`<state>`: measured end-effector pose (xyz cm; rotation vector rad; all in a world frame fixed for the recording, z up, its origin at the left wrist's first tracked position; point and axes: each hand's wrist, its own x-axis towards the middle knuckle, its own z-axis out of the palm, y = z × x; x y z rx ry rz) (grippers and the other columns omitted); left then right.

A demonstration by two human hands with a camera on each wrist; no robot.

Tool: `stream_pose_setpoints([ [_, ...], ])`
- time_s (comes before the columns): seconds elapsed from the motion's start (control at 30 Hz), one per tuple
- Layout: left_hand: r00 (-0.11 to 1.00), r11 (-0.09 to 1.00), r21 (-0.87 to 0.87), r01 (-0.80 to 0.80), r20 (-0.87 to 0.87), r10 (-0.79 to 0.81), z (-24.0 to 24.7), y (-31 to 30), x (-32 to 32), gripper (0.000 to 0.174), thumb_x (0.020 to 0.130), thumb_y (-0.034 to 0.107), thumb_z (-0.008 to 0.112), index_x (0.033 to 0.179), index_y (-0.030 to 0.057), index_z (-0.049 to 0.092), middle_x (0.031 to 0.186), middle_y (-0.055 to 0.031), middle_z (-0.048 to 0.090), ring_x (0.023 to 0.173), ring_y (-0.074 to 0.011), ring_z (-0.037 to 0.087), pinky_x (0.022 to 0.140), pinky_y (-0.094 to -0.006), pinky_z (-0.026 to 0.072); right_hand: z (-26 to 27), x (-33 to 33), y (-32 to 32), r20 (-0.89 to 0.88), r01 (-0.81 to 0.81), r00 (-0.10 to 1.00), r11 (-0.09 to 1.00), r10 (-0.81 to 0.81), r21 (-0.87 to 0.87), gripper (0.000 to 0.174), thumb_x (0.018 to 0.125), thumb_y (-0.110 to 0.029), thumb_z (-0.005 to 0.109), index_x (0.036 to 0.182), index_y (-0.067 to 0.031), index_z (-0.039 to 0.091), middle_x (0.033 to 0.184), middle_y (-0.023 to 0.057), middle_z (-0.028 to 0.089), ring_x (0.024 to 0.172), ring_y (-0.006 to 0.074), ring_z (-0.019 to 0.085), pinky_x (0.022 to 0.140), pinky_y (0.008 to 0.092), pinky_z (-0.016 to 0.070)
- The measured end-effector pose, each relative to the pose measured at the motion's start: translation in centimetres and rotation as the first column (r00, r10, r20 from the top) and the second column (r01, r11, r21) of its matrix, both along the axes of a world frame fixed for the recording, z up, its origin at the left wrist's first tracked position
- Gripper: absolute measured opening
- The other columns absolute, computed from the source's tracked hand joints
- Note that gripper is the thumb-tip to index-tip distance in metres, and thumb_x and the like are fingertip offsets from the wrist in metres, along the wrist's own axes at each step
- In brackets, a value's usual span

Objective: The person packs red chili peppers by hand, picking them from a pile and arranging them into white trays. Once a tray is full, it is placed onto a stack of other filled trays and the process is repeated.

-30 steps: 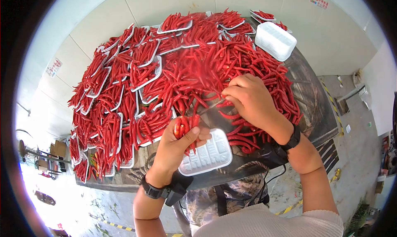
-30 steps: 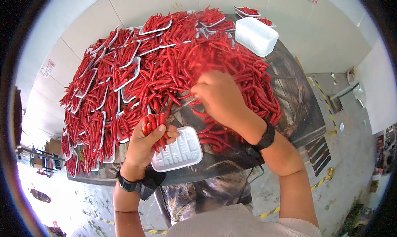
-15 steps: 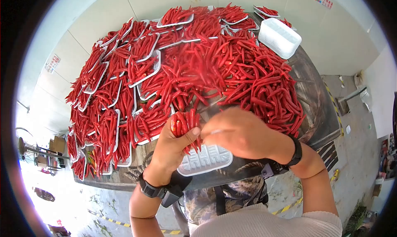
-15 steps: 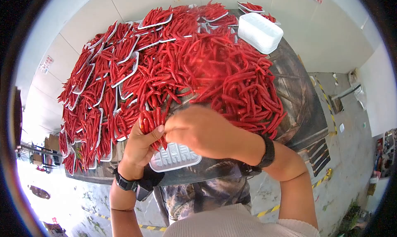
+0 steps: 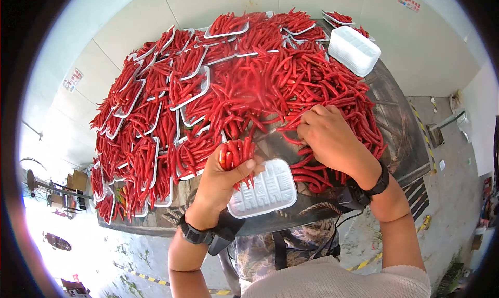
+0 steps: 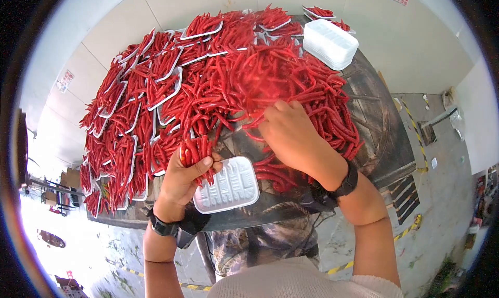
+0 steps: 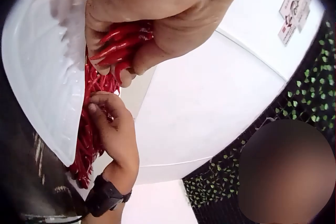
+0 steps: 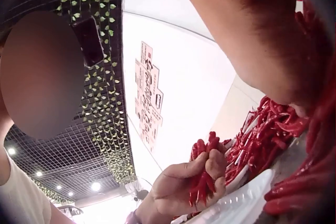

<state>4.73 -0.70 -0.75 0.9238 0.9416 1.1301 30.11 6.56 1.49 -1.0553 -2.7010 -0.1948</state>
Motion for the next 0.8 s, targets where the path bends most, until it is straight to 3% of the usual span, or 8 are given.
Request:
stream_pose_setpoints([
  [0.1,0.996,0.996,0.025,-0.085,0.029,0.085,0.1,-0.2,0.2,0.03,0.091,0.001,0.068,0.118,-0.0002,0.055,0.103,-0.0115,0.069,0.088,-0.0178,0.068,0.081,-0.0311,0.0544,0.0,-1.0,0.3,-0.136,-0.006,0.991,1.0,0.01,0.03,0.018,0.073,-0.002,0.067,0.09,-0.0082,0.066,0.095,0.0064,0.061,0.095,0.0272,0.058,0.083,0.0416,0.0445],
  [0.17,0.994,0.996,0.03,-0.086,0.067,0.084,-0.6,0.1,-0.2,0.029,0.092,0.002,0.066,0.119,0.0,0.055,0.105,-0.0114,0.068,0.089,-0.0179,0.068,0.081,-0.0313,0.0543,0.4,-1.8,-0.1,-0.448,-0.182,0.884,0.981,0.133,-0.066,0.021,0.08,-0.013,0.063,0.101,-0.0072,0.062,0.092,0.0081,0.062,0.089,0.0286,0.062,0.074,0.0432,0.0485],
  [0.3,0.994,0.999,-0.025,-0.046,0.099,0.048,-0.4,0.0,0.1,0.027,0.096,0.008,0.064,0.12,0.0006,0.055,0.106,-0.0099,0.067,0.093,-0.0166,0.066,0.081,-0.0316,0.0539,0.7,-2.9,-1.6,-0.498,-0.504,0.726,0.859,0.475,0.085,0.022,0.083,-0.01,0.063,0.105,-0.0063,0.063,0.097,0.0078,0.064,0.089,0.0282,0.065,0.076,0.039,0.0527],
  [0.4,0.999,0.996,-0.089,0.028,0.048,-0.023,0.0,-0.3,0.9,0.029,0.097,0.014,0.065,0.121,0.0006,0.054,0.106,-0.0086,0.066,0.092,-0.0146,0.064,0.08,-0.0305,0.0533,-0.1,-3.9,-2.8,-0.575,-0.532,0.674,0.845,0.463,0.058,0.022,0.084,-0.01,0.063,0.106,-0.0067,0.063,0.097,0.0079,0.064,0.088,0.0279,0.065,0.076,0.0389,0.0529],
  [0.53,0.969,0.969,-0.032,0.244,0.043,-0.243,-0.1,-0.4,0.1,0.039,0.093,0.017,0.07,0.123,-0.0005,0.052,0.106,-0.0093,0.065,0.083,-0.0139,0.063,0.076,-0.0303,0.0534,-0.5,-4.2,-2.3,-0.68,-0.464,0.662,0.885,0.317,-0.039,0.032,0.076,-0.013,0.075,0.103,-0.0062,0.06,0.094,0.0084,0.061,0.083,0.0305,0.063,0.071,0.041,0.0505],
  [0.67,0.988,0.986,-0.059,0.154,0.01,-0.154,0.1,-0.6,0.8,0.045,0.09,0.012,0.073,0.126,-0.0007,0.049,0.1,-0.0076,0.064,0.081,-0.0149,0.064,0.075,-0.03,0.0537,-0.1,-3.3,-1.2,-0.662,-0.415,0.721,0.893,0.205,-0.175,0.038,0.071,-0.017,0.081,0.1,-0.0055,0.06,0.095,0.0092,0.061,0.092,0.0308,0.061,0.075,0.0431,0.0485],
  [0.73,0.991,0.989,-0.068,0.132,0.008,-0.132,0.1,-0.4,0.5,0.041,0.09,0.008,0.072,0.124,-0.0006,0.05,0.096,-0.0069,0.064,0.081,-0.0156,0.064,0.075,-0.0308,0.0528,-0.6,-2.8,-0.2,-0.671,-0.401,0.701,0.911,0.24,-0.094,0.031,0.075,-0.018,0.077,0.1,-0.0056,0.063,0.096,0.0089,0.061,0.092,0.0298,0.061,0.079,0.0424,0.0473],
  [0.8,0.992,0.992,-0.009,0.124,0.026,-0.123,-0.4,-0.1,-0.1,0.036,0.09,0.004,0.07,0.121,0.0,0.052,0.093,-0.0061,0.063,0.081,-0.0164,0.063,0.075,-0.0314,0.0516,-1.1,-2.2,0.9,-0.463,-0.125,0.875,0.99,0.142,0.068,0.021,0.082,-0.014,0.072,0.101,-0.0061,0.066,0.104,0.0091,0.063,0.101,0.0285,0.061,0.09,0.0412,0.0466],
])
